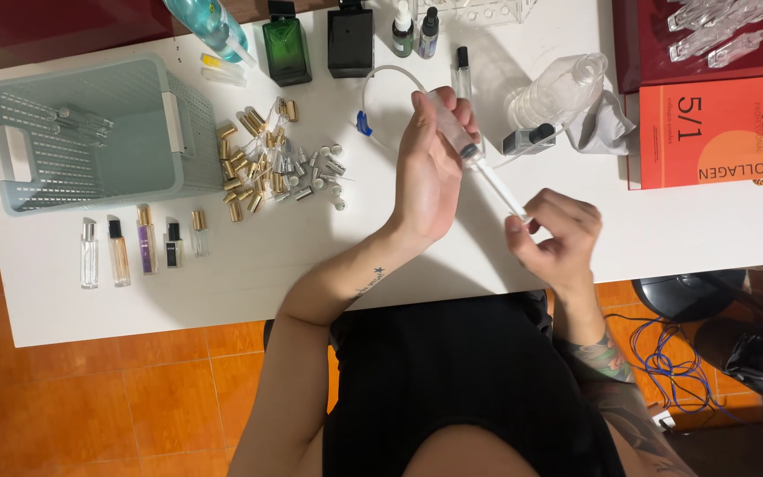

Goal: The recorder is decanting fragrance from a larger container into smaller vials using a syringe and tubing.

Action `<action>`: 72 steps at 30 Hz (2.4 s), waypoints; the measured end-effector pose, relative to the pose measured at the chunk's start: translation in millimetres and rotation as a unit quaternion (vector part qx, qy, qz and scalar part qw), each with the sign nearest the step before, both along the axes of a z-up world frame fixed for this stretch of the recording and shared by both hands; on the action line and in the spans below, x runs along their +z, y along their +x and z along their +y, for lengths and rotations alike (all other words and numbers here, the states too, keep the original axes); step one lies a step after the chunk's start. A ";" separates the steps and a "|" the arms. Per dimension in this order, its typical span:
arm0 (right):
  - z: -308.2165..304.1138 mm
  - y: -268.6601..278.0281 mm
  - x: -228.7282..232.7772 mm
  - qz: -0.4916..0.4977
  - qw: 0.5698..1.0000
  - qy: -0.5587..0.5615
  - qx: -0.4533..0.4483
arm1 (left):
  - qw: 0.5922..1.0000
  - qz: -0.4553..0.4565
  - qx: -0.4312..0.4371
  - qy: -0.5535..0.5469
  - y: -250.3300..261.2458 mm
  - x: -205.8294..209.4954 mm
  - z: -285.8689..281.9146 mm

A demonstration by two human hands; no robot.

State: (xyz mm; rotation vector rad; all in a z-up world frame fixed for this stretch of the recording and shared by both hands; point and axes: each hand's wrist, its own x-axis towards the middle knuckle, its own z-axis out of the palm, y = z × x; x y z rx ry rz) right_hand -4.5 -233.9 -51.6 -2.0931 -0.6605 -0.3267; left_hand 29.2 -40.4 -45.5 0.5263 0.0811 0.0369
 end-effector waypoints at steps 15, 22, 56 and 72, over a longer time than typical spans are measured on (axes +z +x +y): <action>47.3 66.7 65.9 -0.107 0.986 0.075 0.106 | 0.990 -0.077 -0.102 -0.056 -4.9 5.5 4.7; 51.6 98.0 64.7 0.083 0.882 0.402 0.231 | 0.866 -0.211 -0.197 0.409 -28.8 74.7 47.4; 52.2 127.3 101.8 0.522 0.462 0.677 0.238 | 0.651 -0.228 0.137 0.711 3.7 73.4 60.9; 47.7 134.9 77.2 0.508 0.508 0.638 0.279 | 0.755 -0.226 0.038 0.615 11.8 60.3 66.7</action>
